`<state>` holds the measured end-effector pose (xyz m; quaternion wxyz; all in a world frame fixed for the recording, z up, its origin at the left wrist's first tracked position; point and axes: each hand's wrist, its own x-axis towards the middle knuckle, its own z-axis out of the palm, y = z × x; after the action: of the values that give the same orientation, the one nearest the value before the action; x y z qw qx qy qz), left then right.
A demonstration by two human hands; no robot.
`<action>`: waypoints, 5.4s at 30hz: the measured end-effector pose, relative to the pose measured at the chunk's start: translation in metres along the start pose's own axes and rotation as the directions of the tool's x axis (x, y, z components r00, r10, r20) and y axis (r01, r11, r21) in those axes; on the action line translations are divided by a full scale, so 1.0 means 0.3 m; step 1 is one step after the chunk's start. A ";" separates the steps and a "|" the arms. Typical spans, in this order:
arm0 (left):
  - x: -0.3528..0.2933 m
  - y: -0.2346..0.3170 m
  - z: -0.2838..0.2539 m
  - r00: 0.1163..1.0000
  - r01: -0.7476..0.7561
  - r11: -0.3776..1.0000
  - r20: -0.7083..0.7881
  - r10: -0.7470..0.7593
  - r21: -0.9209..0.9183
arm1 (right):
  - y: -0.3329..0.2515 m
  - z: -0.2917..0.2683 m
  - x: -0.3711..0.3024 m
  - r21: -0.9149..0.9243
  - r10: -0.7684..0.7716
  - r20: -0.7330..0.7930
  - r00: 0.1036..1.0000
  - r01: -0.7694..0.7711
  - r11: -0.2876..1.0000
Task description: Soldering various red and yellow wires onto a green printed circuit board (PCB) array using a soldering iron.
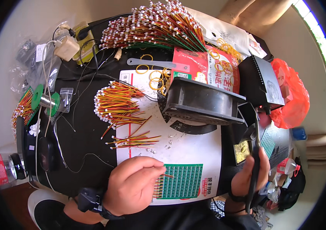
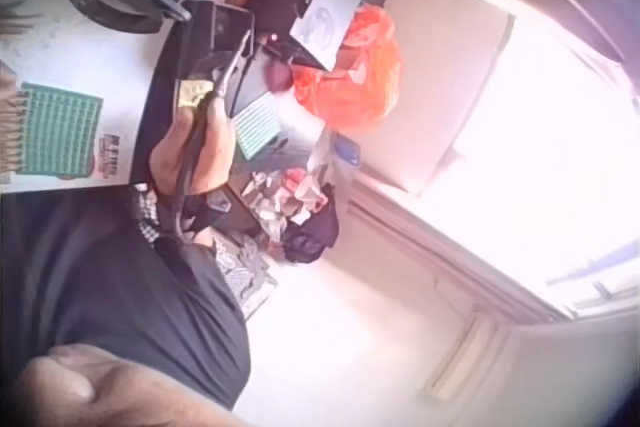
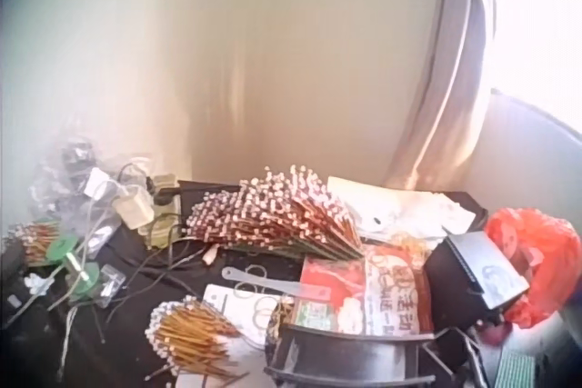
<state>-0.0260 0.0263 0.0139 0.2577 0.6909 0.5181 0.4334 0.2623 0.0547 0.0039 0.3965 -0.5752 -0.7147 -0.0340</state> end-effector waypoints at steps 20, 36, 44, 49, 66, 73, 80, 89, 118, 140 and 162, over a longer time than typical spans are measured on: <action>0.001 -0.006 0.033 0.970 -0.174 0.958 0.206 0.127 0.229 | -0.157 0.053 -0.074 0.656 -0.107 0.153 0.982 -0.020 0.754; -0.013 -0.007 0.038 0.988 -0.100 0.958 0.141 0.063 0.269 | -0.178 0.110 -0.092 0.584 -0.087 0.141 0.986 -0.012 0.812; -0.029 -0.028 0.036 0.987 -0.087 0.973 0.152 0.054 0.214 | -0.176 0.110 -0.082 0.610 -0.083 0.183 0.980 -0.047 0.791; -0.028 -0.027 0.035 0.984 -0.084 0.972 0.173 0.046 0.219 | -0.168 0.109 -0.086 0.623 -0.087 0.191 0.978 -0.053 0.780; -0.035 -0.043 0.042 0.982 -0.113 0.969 0.175 0.075 0.221 | -0.172 0.102 -0.083 0.586 -0.081 0.229 0.970 -0.071 0.807; -0.011 -0.014 0.031 0.978 -0.106 0.962 0.203 0.055 0.250 | -0.174 0.088 -0.080 0.583 -0.084 0.257 0.963 -0.084 0.808; -0.012 -0.015 0.031 0.976 -0.096 0.962 0.213 0.041 0.255 | -0.174 0.092 -0.077 0.569 -0.107 0.275 0.955 -0.072 0.819; -0.020 -0.007 0.021 0.975 -0.088 0.959 0.222 0.027 0.269 | -0.207 0.121 -0.038 0.749 -0.058 0.132 0.990 -0.061 0.660; -0.050 -0.018 0.052 0.985 -0.107 0.958 0.156 0.067 0.266 | -0.181 0.110 -0.083 0.574 -0.068 0.184 0.980 -0.051 0.817; -0.047 -0.012 0.056 0.984 -0.124 0.954 0.157 0.083 0.273 | -0.185 0.090 -0.085 0.585 0.017 0.196 0.980 -0.131 0.800; -0.045 -0.010 0.052 0.988 -0.051 0.965 0.153 0.011 0.258 | -0.221 0.114 -0.019 0.702 -0.034 0.195 0.980 -0.116 0.703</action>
<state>-0.0150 0.0161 -0.0007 0.1958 0.7576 0.5389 0.3120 0.1882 0.0453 0.0041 0.5166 -0.3944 -0.6946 0.3085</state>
